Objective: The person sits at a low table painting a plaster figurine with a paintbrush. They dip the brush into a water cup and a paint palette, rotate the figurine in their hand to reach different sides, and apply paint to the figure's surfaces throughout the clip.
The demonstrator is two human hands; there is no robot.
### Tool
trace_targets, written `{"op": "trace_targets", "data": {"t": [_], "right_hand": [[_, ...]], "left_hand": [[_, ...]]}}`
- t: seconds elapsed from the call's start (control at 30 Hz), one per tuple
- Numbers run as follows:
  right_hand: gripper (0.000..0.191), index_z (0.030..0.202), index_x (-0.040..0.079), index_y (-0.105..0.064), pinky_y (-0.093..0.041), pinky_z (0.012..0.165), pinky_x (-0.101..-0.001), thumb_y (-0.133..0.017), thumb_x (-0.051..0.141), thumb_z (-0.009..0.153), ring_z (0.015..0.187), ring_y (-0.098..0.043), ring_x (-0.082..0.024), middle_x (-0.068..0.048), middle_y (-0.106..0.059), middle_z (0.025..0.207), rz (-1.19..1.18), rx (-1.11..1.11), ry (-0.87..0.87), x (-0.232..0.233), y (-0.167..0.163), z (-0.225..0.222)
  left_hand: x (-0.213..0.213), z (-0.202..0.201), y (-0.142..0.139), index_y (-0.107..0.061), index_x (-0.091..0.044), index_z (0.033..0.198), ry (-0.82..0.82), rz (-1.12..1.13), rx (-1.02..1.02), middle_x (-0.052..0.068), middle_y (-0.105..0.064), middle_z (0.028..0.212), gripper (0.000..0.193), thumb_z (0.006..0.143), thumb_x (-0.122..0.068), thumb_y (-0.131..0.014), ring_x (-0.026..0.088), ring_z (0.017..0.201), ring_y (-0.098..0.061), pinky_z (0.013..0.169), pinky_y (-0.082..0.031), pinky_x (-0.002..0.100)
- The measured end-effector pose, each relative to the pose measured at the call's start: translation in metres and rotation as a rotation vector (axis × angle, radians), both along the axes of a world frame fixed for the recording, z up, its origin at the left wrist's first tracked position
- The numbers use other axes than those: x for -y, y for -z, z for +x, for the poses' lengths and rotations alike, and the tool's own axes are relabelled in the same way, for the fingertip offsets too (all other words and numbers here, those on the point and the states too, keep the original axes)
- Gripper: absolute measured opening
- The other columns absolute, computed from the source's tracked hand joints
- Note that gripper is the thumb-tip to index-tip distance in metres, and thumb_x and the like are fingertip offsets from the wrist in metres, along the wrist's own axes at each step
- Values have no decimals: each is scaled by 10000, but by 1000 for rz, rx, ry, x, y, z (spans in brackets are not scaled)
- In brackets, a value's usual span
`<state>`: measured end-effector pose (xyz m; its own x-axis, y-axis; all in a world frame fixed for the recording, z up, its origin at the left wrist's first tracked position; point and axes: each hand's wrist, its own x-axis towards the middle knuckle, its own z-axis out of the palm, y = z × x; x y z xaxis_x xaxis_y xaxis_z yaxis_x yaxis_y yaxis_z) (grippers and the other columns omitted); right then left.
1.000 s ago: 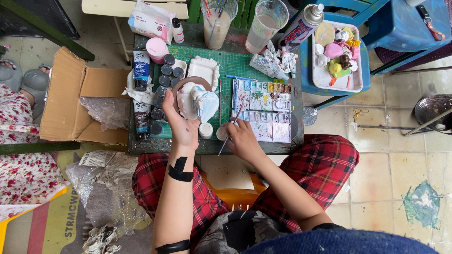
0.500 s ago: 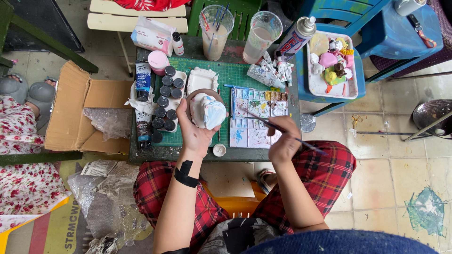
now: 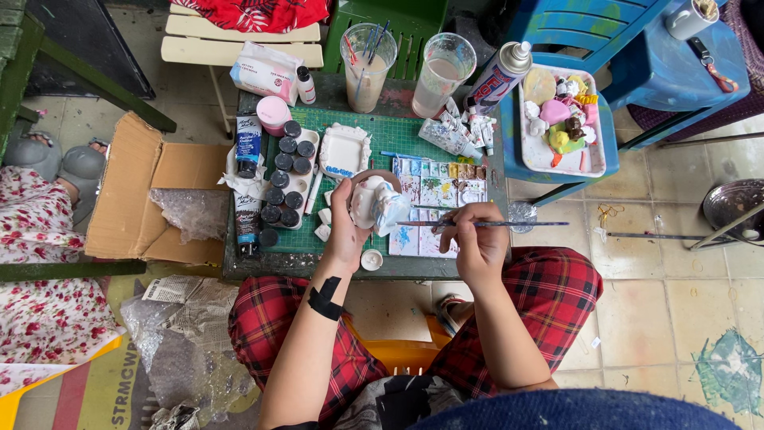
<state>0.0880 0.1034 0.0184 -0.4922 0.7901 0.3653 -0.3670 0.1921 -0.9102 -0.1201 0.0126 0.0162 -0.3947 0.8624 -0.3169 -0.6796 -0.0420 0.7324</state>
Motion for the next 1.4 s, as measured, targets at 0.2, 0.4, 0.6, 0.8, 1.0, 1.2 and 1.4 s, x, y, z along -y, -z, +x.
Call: {"op": "trace_targets", "data": {"t": [0.2,0.4,0.6,0.8,1.0,1.2,1.4], "right_hand": [[186,1046,48,-501,-567,593,-303,-501,214,1130,677,-634,-185,-154,-646,987,381,-70,70,-4,-9,-2],[232,950,64,-601,-530,560,-335,-523,245,1072,599,-658,-233,-141,-714,819,951,90,221,6,-24,-9],[220,976,55,-583,-557,574,-320,-508,220,1101,644,-702,-224,-90,-692,808,929,60,207,13,-23,-14],[222,977,44,-588,-538,554,-317,-514,216,1096,610,-674,-206,-112,-705,796,909,60,210,10,-20,-16],[234,999,43,-568,-561,592,-317,-507,235,1118,654,-701,-218,-94,-699,808,901,66,245,11,-18,-13],[217,991,61,-579,-559,579,-317,-505,235,1097,625,-688,-217,-102,-694,780,894,53,234,11,-16,-12],[206,999,62,-575,-572,598,-326,-494,216,1109,644,-707,-229,-91,-696,776,890,64,262,13,-17,-14]], "left_hand": [[-1,1,4,-632,-151,1275,27,12,39,39,-701,1191,648,967,-655,-365,169,1142,-668,935,-530,332],[1,0,4,-647,-142,1256,-9,54,103,20,-694,1158,621,983,-651,-420,153,1079,-660,860,-518,334],[2,-2,5,-641,-153,1266,-57,37,107,1,-693,1163,604,965,-637,-439,131,1081,-659,863,-517,315],[2,0,8,-618,-155,1312,-64,-2,10,4,-671,1194,626,974,-638,-407,125,1096,-634,843,-486,304],[3,-1,12,-610,-125,1325,-68,19,4,28,-661,1215,644,997,-637,-397,144,1135,-624,905,-483,320],[2,-2,14,-603,-124,1333,-94,12,-3,33,-652,1274,630,988,-615,-409,154,1213,-609,1030,-457,348],[4,-2,16,-602,-123,1327,-92,38,43,44,-650,1276,608,991,-598,-425,171,1220,-613,1061,-461,374]]}}
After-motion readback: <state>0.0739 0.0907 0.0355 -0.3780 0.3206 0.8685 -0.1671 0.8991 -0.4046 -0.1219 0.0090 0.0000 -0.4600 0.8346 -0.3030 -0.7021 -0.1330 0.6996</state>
